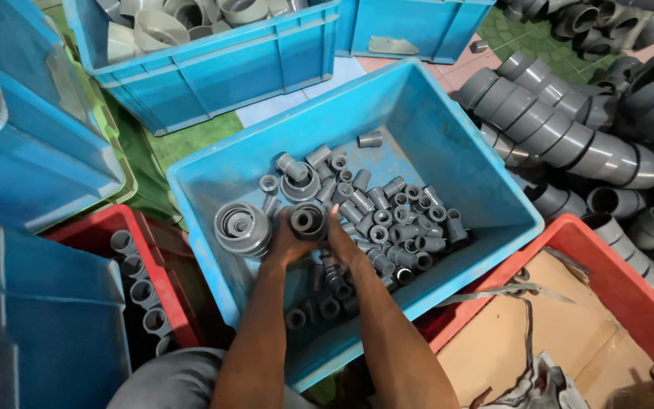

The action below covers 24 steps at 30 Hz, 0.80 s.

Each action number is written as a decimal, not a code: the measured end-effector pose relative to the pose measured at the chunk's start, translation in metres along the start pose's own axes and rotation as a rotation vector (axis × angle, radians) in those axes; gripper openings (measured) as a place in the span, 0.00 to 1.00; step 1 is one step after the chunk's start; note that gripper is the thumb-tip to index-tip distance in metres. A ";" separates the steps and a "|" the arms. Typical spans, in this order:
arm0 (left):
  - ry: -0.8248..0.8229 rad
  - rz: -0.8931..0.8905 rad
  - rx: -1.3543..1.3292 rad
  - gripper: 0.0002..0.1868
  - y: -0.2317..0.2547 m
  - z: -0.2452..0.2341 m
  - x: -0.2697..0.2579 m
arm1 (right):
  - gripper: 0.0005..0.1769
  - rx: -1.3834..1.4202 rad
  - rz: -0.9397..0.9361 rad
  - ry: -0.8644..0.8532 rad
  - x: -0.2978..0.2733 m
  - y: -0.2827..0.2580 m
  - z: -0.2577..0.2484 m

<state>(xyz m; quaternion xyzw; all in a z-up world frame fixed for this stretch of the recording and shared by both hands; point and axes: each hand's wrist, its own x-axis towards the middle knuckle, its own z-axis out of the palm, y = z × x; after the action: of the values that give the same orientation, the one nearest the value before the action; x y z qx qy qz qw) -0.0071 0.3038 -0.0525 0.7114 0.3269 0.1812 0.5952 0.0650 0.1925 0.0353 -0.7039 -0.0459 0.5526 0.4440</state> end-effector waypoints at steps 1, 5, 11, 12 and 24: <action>-0.007 0.006 0.000 0.36 0.000 0.005 -0.001 | 0.60 0.005 -0.004 0.007 -0.002 -0.008 0.001; -0.043 -0.299 0.157 0.56 0.002 0.011 -0.004 | 0.55 -0.102 -0.057 -0.011 0.007 -0.013 -0.002; -0.093 -0.263 0.216 0.56 0.013 0.009 -0.014 | 0.56 -0.008 0.015 0.031 -0.050 -0.018 0.006; -0.116 -0.261 0.272 0.55 0.011 0.009 -0.016 | 0.56 -0.010 0.022 0.080 -0.036 -0.003 0.003; -0.061 0.096 0.044 0.19 -0.010 0.008 0.002 | 0.64 -0.086 -0.006 -0.041 0.032 -0.002 -0.004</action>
<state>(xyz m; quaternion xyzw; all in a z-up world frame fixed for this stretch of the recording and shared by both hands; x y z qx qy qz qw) -0.0029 0.2995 -0.0642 0.7442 0.2782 0.1806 0.5798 0.0818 0.2090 0.0132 -0.7106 -0.0808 0.5632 0.4139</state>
